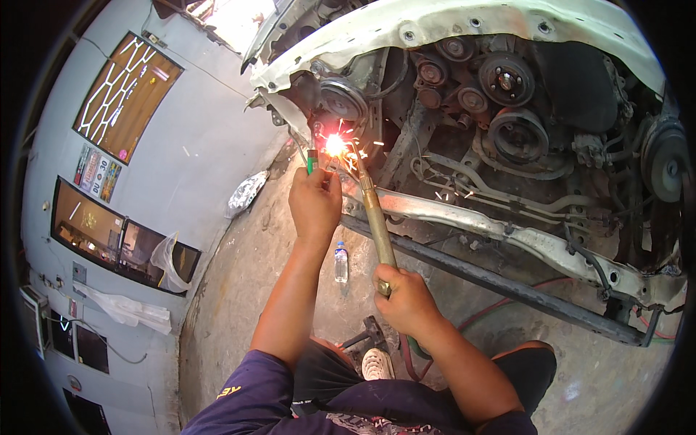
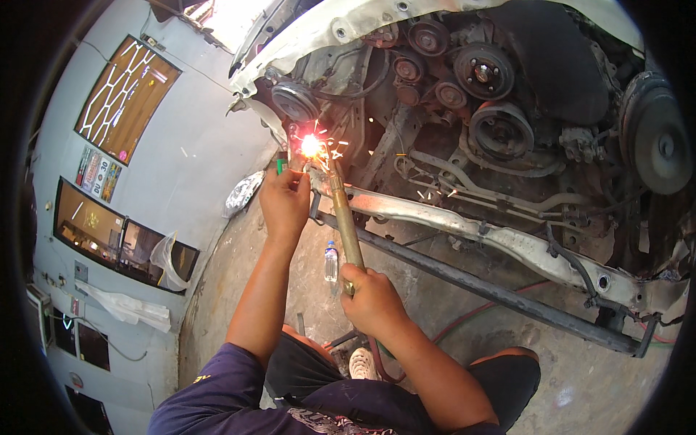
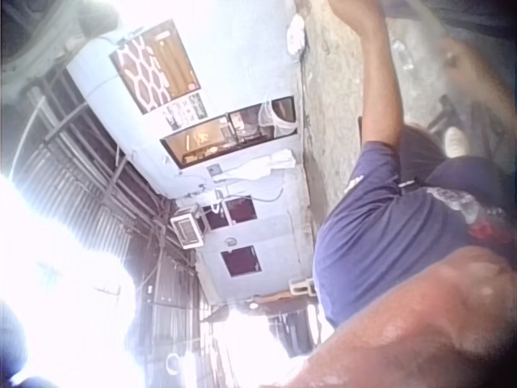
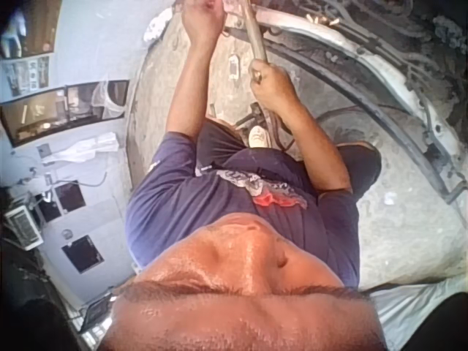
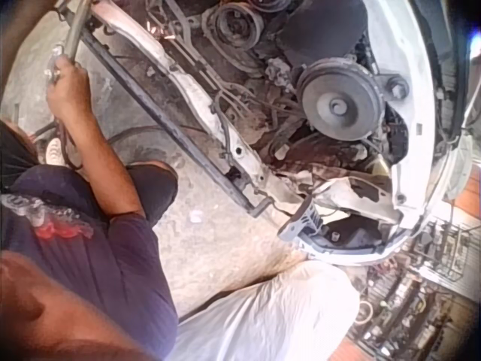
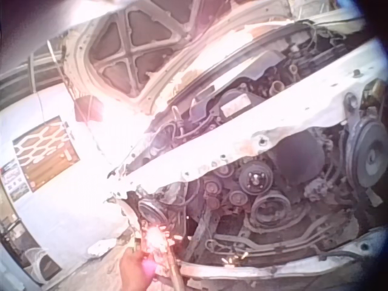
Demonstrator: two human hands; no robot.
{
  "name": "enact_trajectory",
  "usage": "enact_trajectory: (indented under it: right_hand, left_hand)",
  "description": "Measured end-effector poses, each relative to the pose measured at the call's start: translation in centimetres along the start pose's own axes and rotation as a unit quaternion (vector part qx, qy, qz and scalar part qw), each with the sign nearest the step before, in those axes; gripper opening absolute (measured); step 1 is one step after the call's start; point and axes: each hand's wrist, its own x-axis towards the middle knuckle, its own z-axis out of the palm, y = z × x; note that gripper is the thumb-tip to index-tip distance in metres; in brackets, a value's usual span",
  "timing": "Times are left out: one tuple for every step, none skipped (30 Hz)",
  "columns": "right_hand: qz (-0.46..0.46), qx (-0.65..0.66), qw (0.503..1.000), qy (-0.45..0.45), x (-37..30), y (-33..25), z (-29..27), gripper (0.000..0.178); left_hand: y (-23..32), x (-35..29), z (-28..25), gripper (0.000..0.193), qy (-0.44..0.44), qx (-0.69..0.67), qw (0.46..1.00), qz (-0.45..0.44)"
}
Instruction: The person uses a hammer and a pry bar to adjust a metal part on the car chassis, then uses a welding torch and a lighter to weld parts of the vehicle frame together, causing visible sparks.
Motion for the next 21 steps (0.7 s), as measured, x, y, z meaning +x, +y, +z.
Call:
enact_trajectory:
  right_hand:
    - [-0.001,0.0,1.0,0.001,0.0,0.02,-0.03,0.02]
    - [0.0,0.0,1.0,-0.001,0.0,0.04,-0.07,0.02]
    - [0.002,-0.001,1.0,-0.002,-0.02,0.06,-0.1,0.02]
    - [0.003,-0.001,1.0,-0.003,-0.04,0.1,-0.14,0.02]
    - [0.004,-0.002,1.0,-0.003,-0.06,0.16,-0.18,0.02]
    - [0.003,-0.002,1.0,-0.003,-0.09,0.08,-0.14,0.02]
    - [0.002,-0.001,1.0,-0.004,-0.12,-0.01,-0.11,0.02]
    - [0.002,0.001,1.0,-0.005,-0.14,-0.16,-0.13,0.02]
    - [0.002,0.002,1.0,-0.006,-0.13,-0.3,-0.21,0.02]
    - [0.001,0.003,1.0,-0.007,-0.13,-0.39,-0.24,0.02]
    - [0.0,0.003,1.0,-0.007,-0.12,-0.4,-0.19,0.02]
    - [-0.001,0.001,1.0,-0.006,-0.09,-0.34,-0.2,0.02]
    - [-0.002,0.0,1.0,-0.004,-0.07,-0.31,-0.18,0.02]
    - [-0.001,0.0,1.0,-0.005,-0.06,-0.3,-0.17,0.02]
    - [0.0,0.001,1.0,-0.005,-0.05,-0.23,-0.18,0.02]
    - [0.002,0.001,1.0,-0.005,-0.05,-0.18,-0.19,0.02]
    - [0.001,0.002,1.0,-0.005,-0.05,-0.14,-0.23,0.02]
    - [0.001,0.003,1.0,-0.004,-0.06,-0.18,-0.25,0.02]
    - [0.001,0.005,1.0,-0.004,-0.07,-0.2,-0.26,0.02]
    - [-0.002,0.008,1.0,0.005,-0.08,-0.17,-0.2,0.018]
    - [-0.005,0.013,1.0,0.013,-0.1,-0.21,-0.05,0.017]
  left_hand:
    - [0.14,0.0,-0.02,0.01,-0.002,0.001,1.0,-0.002]
    - [0.34,-0.01,-0.05,0.01,-0.004,0.003,1.0,-0.003]
    - [0.49,-0.06,-0.06,0.01,-0.005,0.003,1.0,-0.005]
    - [0.62,-0.11,-0.07,0.01,-0.005,0.003,1.0,-0.003]
    - [0.74,-0.18,-0.05,0.01,-0.005,0.002,1.0,-0.001]
    - [0.78,-0.18,-0.22,0.01,-0.004,0.003,1.0,0.002]
    - [0.66,-0.16,-0.27,0.01,-0.003,0.006,1.0,0.007]
    - [0.43,-0.1,-0.25,0.01,-0.002,0.009,1.0,0.011]
    - [0.27,-0.06,-0.15,0.011,-0.001,0.011,1.0,0.016]
    - [0.2,-0.01,-0.09,0.01,-0.002,0.011,1.0,0.016]
    - [0.14,0.05,-0.08,0.01,-0.002,0.012,1.0,0.015]
    - [0.14,0.07,0.03,0.01,-0.003,0.012,1.0,0.014]
    - [0.15,0.07,0.09,0.01,-0.005,0.01,1.0,0.012]
    - [0.17,0.07,0.14,0.01,-0.006,0.009,1.0,0.011]
    - [0.24,0.04,0.25,0.01,-0.007,0.008,1.0,0.009]
    - [0.36,0.01,0.3,0.01,-0.007,0.007,1.0,0.008]
    - [0.54,-0.02,0.28,0.009,-0.008,0.005,1.0,0.007]
    - [0.63,-0.02,0.22,0.009,-0.008,0.005,1.0,0.007]
    - [0.61,-0.02,0.22,0.009,-0.007,0.008,1.0,0.011]
    - [0.56,-0.01,0.23,0.009,-0.006,0.01,1.0,0.016]
    - [0.52,0.03,0.14,0.009,-0.005,0.014,1.0,0.02]
